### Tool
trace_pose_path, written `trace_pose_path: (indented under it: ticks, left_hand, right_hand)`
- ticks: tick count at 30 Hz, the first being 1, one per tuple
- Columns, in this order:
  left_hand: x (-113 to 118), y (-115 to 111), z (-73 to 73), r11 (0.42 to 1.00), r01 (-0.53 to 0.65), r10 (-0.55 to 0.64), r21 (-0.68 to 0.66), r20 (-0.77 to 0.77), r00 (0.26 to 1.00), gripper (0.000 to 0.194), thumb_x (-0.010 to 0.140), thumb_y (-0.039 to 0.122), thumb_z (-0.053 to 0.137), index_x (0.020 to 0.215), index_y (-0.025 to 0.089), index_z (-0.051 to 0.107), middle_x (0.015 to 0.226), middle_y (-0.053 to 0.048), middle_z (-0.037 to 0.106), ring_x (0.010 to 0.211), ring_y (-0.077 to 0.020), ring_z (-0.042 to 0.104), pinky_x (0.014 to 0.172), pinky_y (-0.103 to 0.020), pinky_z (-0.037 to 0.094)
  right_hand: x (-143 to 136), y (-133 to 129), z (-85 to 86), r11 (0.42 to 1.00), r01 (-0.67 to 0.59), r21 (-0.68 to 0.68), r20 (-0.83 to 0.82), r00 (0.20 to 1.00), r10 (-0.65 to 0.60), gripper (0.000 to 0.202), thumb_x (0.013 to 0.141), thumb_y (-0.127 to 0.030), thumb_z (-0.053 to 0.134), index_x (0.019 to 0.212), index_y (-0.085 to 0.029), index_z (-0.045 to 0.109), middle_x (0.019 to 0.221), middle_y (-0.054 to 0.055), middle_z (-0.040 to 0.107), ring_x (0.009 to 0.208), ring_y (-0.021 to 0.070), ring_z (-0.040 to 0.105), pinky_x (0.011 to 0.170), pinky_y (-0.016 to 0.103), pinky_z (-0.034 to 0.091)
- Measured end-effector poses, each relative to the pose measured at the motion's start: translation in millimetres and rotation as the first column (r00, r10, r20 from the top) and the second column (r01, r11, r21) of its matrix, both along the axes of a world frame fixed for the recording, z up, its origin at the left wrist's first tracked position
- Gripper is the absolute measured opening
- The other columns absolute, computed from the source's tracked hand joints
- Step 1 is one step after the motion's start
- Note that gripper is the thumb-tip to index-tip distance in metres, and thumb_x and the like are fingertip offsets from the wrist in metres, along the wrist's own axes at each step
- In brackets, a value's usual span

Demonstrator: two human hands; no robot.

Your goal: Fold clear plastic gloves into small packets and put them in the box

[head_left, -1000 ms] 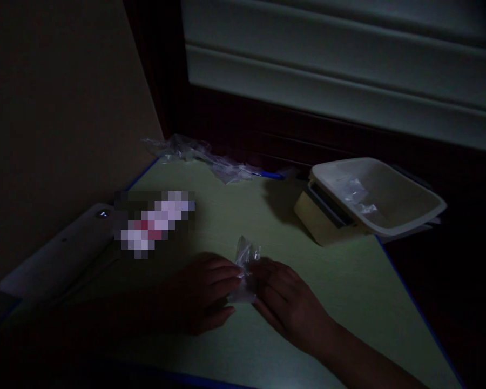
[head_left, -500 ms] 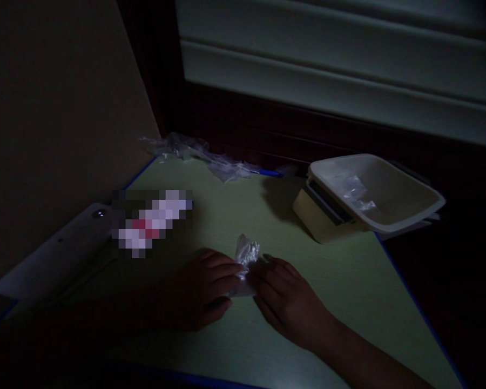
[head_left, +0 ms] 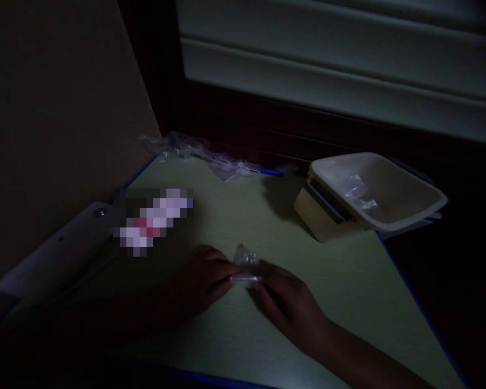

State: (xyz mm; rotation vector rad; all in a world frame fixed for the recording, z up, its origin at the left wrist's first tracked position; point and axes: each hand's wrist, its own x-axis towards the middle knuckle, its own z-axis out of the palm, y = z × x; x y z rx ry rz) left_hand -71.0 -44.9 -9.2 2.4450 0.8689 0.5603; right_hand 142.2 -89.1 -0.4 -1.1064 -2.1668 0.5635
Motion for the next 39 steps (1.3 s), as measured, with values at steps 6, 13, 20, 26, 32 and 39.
trace_pose_path:
  ticks: [6, 13, 20, 26, 32, 39]
  left_hand:
    - [2.1, -3.1, -6.1, 0.994, -0.106, 0.105, 0.002, 0.105, 0.989, 0.025, 0.09, 0.022, 0.047, 0.111, 0.017, 0.06, 0.088, -0.004, 0.066, 0.085, -0.0198, 0.06, 0.076, -0.034, 0.047]
    - [-0.2, -3.6, -14.2, 0.985, -0.167, 0.159, 0.039, 0.154, 0.975, 0.029, 0.089, 0.021, 0.046, 0.116, 0.013, 0.055, 0.098, -0.008, 0.065, 0.091, -0.0196, 0.061, 0.081, -0.034, 0.05]
    - [2.1, -1.8, -12.6, 0.983, -0.168, 0.157, 0.079, 0.13, 0.979, 0.032, 0.086, 0.016, 0.047, 0.118, 0.014, 0.051, 0.076, -0.001, 0.062, 0.072, -0.015, 0.058, 0.074, -0.031, 0.049]
    - [-0.9, 2.7, -4.4, 0.955, -0.163, 0.168, 0.248, 0.0, 0.986, 0.012, 0.088, 0.017, 0.05, 0.094, 0.014, 0.061, 0.088, -0.006, 0.061, 0.082, -0.0188, 0.054, 0.075, -0.033, 0.044]
    - [-8.2, -1.4, 4.5, 0.833, 0.116, -0.051, 0.541, -0.134, 0.99, 0.019, 0.094, 0.012, 0.044, 0.085, 0.015, 0.06, 0.079, -0.003, 0.059, 0.074, -0.0174, 0.048, 0.071, -0.032, 0.038]
    - [-6.8, 4.7, -9.5, 0.877, 0.137, -0.055, 0.461, -0.188, 0.981, 0.007, 0.087, 0.017, 0.061, 0.08, 0.016, 0.062, 0.08, -0.002, 0.06, 0.077, -0.0175, 0.049, 0.07, -0.03, 0.036]
  right_hand:
    - [-1.8, -3.3, -8.2, 0.983, 0.081, -0.163, -0.11, 0.989, -0.1, 0.016, 0.089, -0.019, 0.049, 0.104, -0.017, 0.056, 0.08, 0.005, 0.068, 0.063, 0.0139, 0.064, 0.053, 0.023, 0.049]
    - [2.2, -2.3, -4.0, 0.984, -0.001, 0.178, 0.006, 1.0, 0.0, 0.023, 0.089, -0.014, 0.05, 0.112, -0.017, 0.055, 0.093, 0.01, 0.071, 0.082, 0.0181, 0.066, 0.07, 0.03, 0.055]
    - [-1.1, 0.5, -1.4, 0.904, -0.188, 0.385, 0.25, 0.964, 0.094, 0.021, 0.09, -0.013, 0.049, 0.105, -0.009, 0.064, 0.106, 0.013, 0.07, 0.102, 0.0229, 0.063, 0.09, 0.038, 0.051]
    - [-0.3, 0.2, -7.3, 0.929, -0.192, 0.317, 0.309, 0.947, 0.091, 0.024, 0.092, -0.018, 0.048, 0.108, -0.012, 0.065, 0.107, 0.012, 0.07, 0.103, 0.0219, 0.061, 0.093, 0.041, 0.049]
    - [-1.5, -1.1, -7.2, 0.932, -0.161, 0.324, 0.31, 0.949, 0.056, 0.023, 0.091, -0.019, 0.05, 0.106, -0.011, 0.066, 0.107, 0.012, 0.069, 0.104, 0.0231, 0.06, 0.098, 0.042, 0.044]
    - [3.1, 2.2, -1.9, 0.962, -0.06, 0.265, 0.228, 0.974, -0.002, 0.02, 0.093, -0.023, 0.049, 0.085, -0.015, 0.065, 0.076, 0.007, 0.068, 0.074, 0.0198, 0.061, 0.074, 0.037, 0.05]
